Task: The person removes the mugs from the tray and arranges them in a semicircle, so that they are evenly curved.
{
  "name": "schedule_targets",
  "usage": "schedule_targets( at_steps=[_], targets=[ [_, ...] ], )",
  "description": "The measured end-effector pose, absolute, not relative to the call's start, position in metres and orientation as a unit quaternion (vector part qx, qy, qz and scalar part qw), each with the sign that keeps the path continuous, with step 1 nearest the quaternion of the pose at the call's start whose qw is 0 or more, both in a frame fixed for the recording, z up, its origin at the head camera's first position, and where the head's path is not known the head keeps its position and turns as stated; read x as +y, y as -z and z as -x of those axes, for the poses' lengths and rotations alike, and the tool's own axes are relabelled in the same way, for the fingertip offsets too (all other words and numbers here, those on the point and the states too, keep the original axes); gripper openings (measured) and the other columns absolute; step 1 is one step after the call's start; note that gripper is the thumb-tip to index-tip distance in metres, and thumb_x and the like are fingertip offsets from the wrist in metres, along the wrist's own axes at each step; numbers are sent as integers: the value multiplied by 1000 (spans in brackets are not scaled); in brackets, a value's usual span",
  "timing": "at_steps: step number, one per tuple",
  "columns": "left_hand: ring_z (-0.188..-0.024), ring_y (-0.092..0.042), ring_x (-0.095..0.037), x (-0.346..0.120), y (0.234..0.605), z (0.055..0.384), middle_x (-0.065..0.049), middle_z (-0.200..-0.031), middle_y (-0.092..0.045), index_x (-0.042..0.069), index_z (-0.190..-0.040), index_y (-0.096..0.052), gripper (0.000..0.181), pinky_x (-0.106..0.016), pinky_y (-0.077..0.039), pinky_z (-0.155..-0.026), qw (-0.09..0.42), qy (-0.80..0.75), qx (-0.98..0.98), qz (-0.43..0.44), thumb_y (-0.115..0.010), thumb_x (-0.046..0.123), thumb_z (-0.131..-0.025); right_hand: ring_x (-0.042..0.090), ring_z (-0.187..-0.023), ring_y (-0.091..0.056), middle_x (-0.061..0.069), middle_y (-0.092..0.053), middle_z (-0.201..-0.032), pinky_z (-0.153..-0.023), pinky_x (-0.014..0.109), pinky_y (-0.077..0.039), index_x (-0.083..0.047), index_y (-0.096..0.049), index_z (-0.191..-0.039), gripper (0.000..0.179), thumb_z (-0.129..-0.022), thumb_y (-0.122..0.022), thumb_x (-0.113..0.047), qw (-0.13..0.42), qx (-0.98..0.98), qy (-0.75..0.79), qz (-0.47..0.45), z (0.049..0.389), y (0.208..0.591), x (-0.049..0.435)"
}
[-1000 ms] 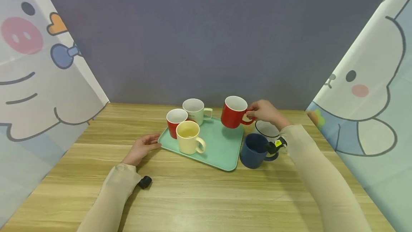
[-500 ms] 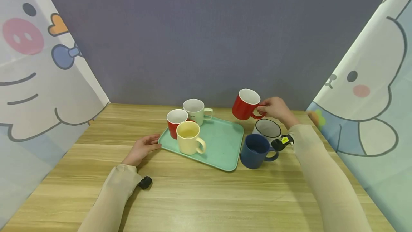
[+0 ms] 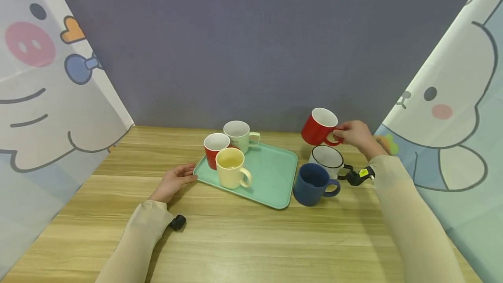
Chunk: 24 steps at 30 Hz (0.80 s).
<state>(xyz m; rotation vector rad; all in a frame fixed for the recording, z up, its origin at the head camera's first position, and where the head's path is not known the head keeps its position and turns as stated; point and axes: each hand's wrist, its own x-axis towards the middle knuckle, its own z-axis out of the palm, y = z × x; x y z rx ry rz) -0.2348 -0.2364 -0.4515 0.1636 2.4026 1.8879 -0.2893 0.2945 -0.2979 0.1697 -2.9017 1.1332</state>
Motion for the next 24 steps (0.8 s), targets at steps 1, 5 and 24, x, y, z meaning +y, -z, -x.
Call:
schedule_targets(
  at_steps=[1,5,24],
  targets=[
    [-129,-47,-42,-237,451,235,-33,-139,-48,-15,-143,-40,57,-15,-48,-87,41,-616,785,-54,-66,4,-95,17,-77,-65,23,-71,-90,-70,29,-59,19,-62,-105,28,-97,-61,-7,10,-929,-366,-51,288,298,297],
    [-129,-47,-42,-237,451,235,-34,-139,-49,-15,-143,-40,57,-15,-48,-87,40,-616,785,-55,-66,4,-95,20,-78,-67,25,-71,-92,-72,32,-59,21,-61,-107,29,-98,-59,-6,7,-928,-370,-42,283,301,308],
    [-129,-47,-42,-236,448,232,-33,-139,-49,-14,-143,-41,56,-14,-47,-87,41,-615,786,-54,-66,4,-96,11,-65,-63,21,-70,-77,-58,25,-57,27,-61,-94,24,-96,-59,3,10,-934,-352,-56,262,327,356]
  ],
)
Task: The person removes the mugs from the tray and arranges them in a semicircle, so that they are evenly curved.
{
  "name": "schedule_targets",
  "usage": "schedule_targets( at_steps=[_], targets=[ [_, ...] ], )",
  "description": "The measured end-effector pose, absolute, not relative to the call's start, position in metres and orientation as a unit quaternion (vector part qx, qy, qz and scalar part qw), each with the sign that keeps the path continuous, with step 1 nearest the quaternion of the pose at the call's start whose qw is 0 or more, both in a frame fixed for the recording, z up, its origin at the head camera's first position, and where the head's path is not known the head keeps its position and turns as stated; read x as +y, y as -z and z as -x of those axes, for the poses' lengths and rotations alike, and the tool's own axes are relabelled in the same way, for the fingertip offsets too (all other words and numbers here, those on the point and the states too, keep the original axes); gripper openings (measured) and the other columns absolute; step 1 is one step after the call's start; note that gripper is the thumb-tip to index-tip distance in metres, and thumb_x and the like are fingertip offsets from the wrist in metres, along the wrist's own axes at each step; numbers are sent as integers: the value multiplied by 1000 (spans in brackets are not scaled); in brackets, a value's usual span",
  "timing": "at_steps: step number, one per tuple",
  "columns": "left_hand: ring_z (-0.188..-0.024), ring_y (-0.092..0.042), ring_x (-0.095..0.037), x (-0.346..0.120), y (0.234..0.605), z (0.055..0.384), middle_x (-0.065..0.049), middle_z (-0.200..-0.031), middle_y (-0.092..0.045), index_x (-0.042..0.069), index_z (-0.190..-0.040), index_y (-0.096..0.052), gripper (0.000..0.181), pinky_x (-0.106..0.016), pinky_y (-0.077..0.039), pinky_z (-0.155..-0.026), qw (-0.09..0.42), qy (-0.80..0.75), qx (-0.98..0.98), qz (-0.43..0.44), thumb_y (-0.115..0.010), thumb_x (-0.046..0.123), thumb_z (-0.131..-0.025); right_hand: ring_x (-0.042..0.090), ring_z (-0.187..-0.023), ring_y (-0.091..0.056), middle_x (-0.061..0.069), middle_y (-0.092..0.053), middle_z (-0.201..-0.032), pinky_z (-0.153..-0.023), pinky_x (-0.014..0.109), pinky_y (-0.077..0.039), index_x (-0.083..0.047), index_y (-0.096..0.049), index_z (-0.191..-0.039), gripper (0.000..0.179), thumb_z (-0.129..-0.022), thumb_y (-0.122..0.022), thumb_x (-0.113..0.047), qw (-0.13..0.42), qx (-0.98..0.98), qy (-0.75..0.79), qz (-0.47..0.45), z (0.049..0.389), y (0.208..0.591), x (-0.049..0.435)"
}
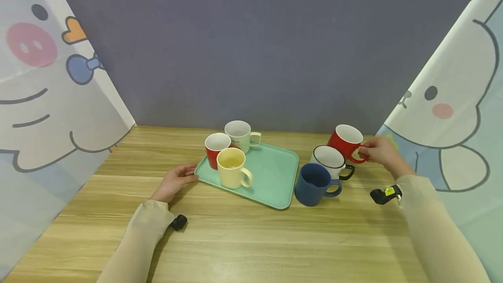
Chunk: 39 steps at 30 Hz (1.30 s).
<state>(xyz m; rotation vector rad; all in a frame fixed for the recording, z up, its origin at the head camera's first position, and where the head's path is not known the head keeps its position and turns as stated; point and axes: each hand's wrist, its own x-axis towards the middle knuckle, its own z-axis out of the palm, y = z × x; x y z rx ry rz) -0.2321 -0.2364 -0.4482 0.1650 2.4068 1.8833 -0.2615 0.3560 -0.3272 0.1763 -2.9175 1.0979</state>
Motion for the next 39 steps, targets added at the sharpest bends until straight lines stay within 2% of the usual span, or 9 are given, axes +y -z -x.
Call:
schedule_targets(
  at_steps=[12,20,27,31,39],
  targets=[
    [-129,-48,-41,-235,449,236,-32,-138,-51,-13,-142,-44,56,-13,-46,-88,35,-612,788,-52,-68,5,-95,7,-62,-62,16,-71,-76,-58,25,-56,25,-61,-91,23,-95,-60,2,-4,-939,-341,-51,244,341,373],
    [-129,-48,-41,-235,449,237,-32,-138,-51,-13,-142,-44,56,-14,-46,-87,35,-610,790,-53,-68,5,-94,11,-68,-62,16,-71,-78,-59,26,-56,21,-62,-92,24,-97,-60,-2,-13,-945,-324,-49,231,348,376],
    [-129,-48,-41,-236,447,237,-32,-138,-51,-13,-142,-43,56,-14,-46,-88,37,-606,793,-51,-68,5,-95,9,-69,-61,11,-71,-77,-60,24,-55,19,-64,-92,25,-98,-60,-4,-24,-944,-325,-43,229,355,376],
    [-129,-48,-41,-237,446,238,-32,-138,-51,-13,-141,-44,56,-14,-46,-88,33,-605,794,-50,-68,5,-94,9,-70,-63,13,-71,-79,-63,26,-57,21,-63,-96,27,-98,-59,-5,-29,-940,-338,-42,229,357,376],
    [-126,-52,-36,-238,450,236,-31,-138,-51,-14,-142,-43,57,-15,-48,-88,38,-600,798,-50,-68,7,-95,12,-72,-64,10,-71,-83,-65,29,-57,18,-64,-98,30,-100,-59,-12,-46,-935,-349,-36,231,361,380]
  ],
)
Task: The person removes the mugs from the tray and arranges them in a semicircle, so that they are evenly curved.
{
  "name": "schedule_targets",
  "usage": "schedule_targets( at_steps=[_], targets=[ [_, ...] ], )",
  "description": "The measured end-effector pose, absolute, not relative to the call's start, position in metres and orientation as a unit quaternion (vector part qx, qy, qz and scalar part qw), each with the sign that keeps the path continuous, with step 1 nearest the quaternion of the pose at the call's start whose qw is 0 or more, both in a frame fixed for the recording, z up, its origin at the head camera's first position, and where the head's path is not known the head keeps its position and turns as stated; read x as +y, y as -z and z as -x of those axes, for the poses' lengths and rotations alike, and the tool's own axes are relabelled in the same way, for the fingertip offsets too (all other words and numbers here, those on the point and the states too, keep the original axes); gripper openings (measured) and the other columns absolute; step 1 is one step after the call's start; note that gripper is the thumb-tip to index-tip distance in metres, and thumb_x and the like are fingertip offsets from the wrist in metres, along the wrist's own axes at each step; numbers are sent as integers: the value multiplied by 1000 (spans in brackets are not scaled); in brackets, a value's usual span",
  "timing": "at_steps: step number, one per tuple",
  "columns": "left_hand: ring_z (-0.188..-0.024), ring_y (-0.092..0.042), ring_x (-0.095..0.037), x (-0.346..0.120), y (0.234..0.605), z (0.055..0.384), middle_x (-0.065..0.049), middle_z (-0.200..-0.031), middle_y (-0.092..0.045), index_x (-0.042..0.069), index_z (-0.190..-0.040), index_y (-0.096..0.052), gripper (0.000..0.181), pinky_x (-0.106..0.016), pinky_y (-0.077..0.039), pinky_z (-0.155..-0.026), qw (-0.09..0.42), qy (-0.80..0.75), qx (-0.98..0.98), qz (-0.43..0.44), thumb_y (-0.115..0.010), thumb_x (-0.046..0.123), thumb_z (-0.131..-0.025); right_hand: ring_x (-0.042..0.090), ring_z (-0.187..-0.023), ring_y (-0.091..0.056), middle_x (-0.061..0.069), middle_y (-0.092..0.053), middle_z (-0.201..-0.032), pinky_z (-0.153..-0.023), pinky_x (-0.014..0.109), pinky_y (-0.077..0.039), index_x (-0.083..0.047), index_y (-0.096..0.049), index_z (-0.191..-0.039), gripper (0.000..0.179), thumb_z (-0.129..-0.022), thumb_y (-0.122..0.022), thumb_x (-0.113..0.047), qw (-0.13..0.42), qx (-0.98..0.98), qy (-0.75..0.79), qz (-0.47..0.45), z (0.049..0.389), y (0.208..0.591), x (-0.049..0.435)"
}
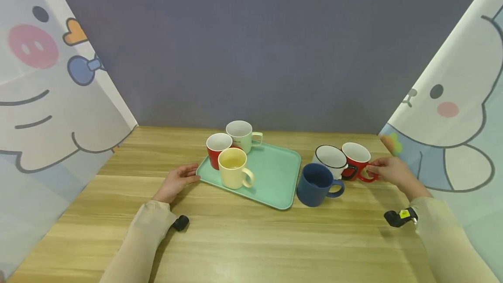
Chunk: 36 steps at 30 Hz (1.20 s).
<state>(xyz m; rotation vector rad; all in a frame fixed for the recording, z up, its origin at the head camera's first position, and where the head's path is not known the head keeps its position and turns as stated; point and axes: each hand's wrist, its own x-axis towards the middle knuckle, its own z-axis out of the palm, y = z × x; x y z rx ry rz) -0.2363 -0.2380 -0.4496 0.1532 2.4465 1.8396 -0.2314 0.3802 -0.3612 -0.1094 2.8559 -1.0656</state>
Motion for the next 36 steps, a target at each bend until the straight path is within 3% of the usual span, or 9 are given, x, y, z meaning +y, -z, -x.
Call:
schedule_targets(
  at_steps=[11,18,21,28,36],
  targets=[
    [-127,-50,-38,-240,454,240,-30,-138,-52,-12,-142,-45,56,-16,-47,-89,40,-602,796,-45,-68,7,-95,10,-76,-65,14,-73,-90,-69,29,-58,23,-57,-112,40,-99,-61,-14,56,922,383,7,227,358,377],
    [-123,-54,-32,-238,454,240,-29,-136,-54,-12,-141,-46,56,-16,-48,-88,38,-598,799,-47,-69,9,-94,-4,-74,-59,18,-69,-100,-67,19,-54,24,-50,-124,49,-99,-59,-17,-9,918,396,-4,229,357,379],
    [-123,-53,-33,-238,454,239,-29,-136,-53,-12,-141,-45,56,-16,-47,-88,40,-600,798,-47,-69,8,-94,-7,-70,-58,10,-68,-100,-66,17,-54,22,-49,-126,49,-98,-58,-18,-47,910,412,-22,230,352,377],
    [-128,-49,-40,-238,452,238,-31,-138,-51,-13,-142,-43,56,-15,-47,-88,44,-608,791,-51,-67,6,-95,-10,-67,-60,-26,-57,-78,-65,11,-52,16,-54,-126,45,-97,-59,-18,-122,884,450,-46,231,339,358],
    [-127,-50,-39,-237,451,238,-31,-137,-52,-13,-141,-44,55,-14,-47,-88,39,-607,792,-48,-67,5,-95,-10,-63,-59,-30,-58,-70,-62,10,-50,16,-58,-117,33,-95,-60,-8,-190,865,464,-13,235,332,324]
  ],
)
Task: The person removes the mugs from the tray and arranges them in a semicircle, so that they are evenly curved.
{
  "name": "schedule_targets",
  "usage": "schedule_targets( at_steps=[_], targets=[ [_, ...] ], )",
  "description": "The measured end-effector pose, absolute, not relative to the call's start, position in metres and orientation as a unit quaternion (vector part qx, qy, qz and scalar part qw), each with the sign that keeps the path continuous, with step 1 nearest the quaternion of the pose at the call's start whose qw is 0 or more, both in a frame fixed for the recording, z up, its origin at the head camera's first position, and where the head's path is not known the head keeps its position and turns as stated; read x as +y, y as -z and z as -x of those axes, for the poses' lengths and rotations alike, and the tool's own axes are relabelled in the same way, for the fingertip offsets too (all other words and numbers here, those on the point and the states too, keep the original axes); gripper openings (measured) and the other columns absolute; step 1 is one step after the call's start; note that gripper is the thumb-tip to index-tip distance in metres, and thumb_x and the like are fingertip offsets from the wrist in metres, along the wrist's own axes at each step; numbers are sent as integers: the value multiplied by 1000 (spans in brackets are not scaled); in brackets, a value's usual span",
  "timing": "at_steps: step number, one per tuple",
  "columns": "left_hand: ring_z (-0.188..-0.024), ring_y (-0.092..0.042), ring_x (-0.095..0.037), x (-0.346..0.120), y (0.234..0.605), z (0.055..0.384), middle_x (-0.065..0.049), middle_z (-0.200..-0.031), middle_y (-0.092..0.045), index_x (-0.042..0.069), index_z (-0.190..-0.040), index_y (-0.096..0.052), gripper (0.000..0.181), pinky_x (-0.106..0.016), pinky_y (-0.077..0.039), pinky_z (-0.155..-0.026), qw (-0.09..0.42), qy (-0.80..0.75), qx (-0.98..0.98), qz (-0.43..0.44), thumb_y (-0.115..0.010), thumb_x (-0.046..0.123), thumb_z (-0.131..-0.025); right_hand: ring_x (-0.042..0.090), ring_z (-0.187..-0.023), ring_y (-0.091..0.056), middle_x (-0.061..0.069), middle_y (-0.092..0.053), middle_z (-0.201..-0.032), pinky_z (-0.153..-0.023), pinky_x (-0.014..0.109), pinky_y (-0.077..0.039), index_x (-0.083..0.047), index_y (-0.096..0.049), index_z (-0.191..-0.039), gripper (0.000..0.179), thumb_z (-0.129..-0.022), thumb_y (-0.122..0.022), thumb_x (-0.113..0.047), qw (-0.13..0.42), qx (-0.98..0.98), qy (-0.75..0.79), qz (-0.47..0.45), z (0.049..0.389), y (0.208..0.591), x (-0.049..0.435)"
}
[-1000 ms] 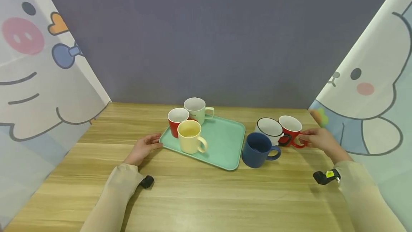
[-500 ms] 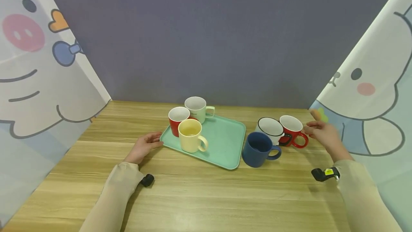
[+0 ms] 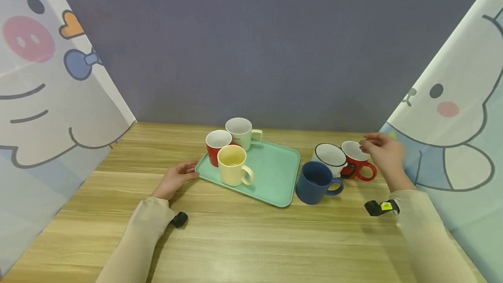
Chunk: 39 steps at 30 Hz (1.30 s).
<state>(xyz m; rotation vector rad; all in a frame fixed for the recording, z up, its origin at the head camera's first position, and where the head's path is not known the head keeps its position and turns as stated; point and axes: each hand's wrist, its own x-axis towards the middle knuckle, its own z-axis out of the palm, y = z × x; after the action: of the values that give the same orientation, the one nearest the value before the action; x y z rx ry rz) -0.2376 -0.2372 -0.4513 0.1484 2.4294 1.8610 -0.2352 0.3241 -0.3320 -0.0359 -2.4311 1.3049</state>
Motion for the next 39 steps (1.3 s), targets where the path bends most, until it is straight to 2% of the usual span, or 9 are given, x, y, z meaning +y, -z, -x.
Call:
schedule_targets(
  at_steps=[3,9,11,17,22,26,30,34,39],
  targets=[
    [-128,-49,-39,-237,453,239,-31,-137,-52,-13,-141,-44,55,-14,-47,-88,36,-606,792,-53,-67,6,-95,-8,-63,-60,-23,-62,-73,-62,12,-52,16,-59,-115,30,-95,-61,-5,196,-860,-471,-18,235,328,308],
    [-124,-53,-32,-238,457,240,-30,-137,-53,-12,-141,-46,55,-14,-47,-88,33,-603,795,-50,-69,7,-94,-1,-69,-63,14,-71,-88,-66,16,-54,12,-62,-112,25,-95,-62,-6,179,-862,-468,-69,230,327,271],
    [-122,-54,-29,-238,457,240,-30,-137,-53,-13,-141,-45,55,-15,-48,-88,34,-603,795,-53,-68,7,-94,-2,-70,-63,21,-71,-92,-65,17,-53,9,-64,-111,23,-95,-64,-7,170,-869,-458,-79,228,329,259],
    [-120,-56,-24,-239,456,240,-30,-137,-52,-13,-141,-44,56,-15,-48,-88,41,-602,795,-52,-68,8,-95,9,-74,-66,18,-72,-93,-64,18,-51,6,-67,-110,22,-94,-66,-9,141,-877,-442,-127,223,328,225],
    [-123,-53,-30,-238,453,238,-31,-138,-51,-13,-142,-44,56,-15,-47,-88,40,-601,797,-50,-67,8,-95,23,-79,-68,14,-72,-93,-67,24,-53,5,-68,-111,20,-94,-67,-7,115,-870,-440,-188,220,329,196],
    [-126,-50,-38,-237,453,238,-32,-138,-50,-14,-141,-43,55,-15,-47,-88,41,-607,792,-54,-67,6,-95,23,-82,-68,10,-72,-93,-72,32,-55,2,-68,-110,19,-94,-68,-8,88,-868,-437,-219,215,338,172],
    [-124,-52,-35,-237,455,239,-32,-138,-51,-14,-141,-43,56,-15,-48,-88,42,-610,789,-57,-67,6,-95,21,-84,-68,8,-72,-94,-73,34,-55,0,-69,-109,19,-94,-69,-10,49,-869,-431,-238,215,351,150],
    [-121,-55,-27,-238,457,240,-31,-137,-51,-14,-141,-44,56,-15,-48,-88,40,-607,792,-56,-67,6,-95,19,-85,-67,5,-72,-94,-74,33,-55,-1,-69,-110,19,-94,-70,-11,21,-867,-430,-252,218,362,133],
    [-125,-52,-36,-239,456,240,-33,-138,-50,-15,-141,-43,56,-15,-48,-88,38,-609,790,-57,-67,5,-95,20,-86,-68,7,-72,-93,-75,29,-56,2,-69,-108,20,-92,-71,-11,10,-859,-431,-276,223,372,116]
  ],
)
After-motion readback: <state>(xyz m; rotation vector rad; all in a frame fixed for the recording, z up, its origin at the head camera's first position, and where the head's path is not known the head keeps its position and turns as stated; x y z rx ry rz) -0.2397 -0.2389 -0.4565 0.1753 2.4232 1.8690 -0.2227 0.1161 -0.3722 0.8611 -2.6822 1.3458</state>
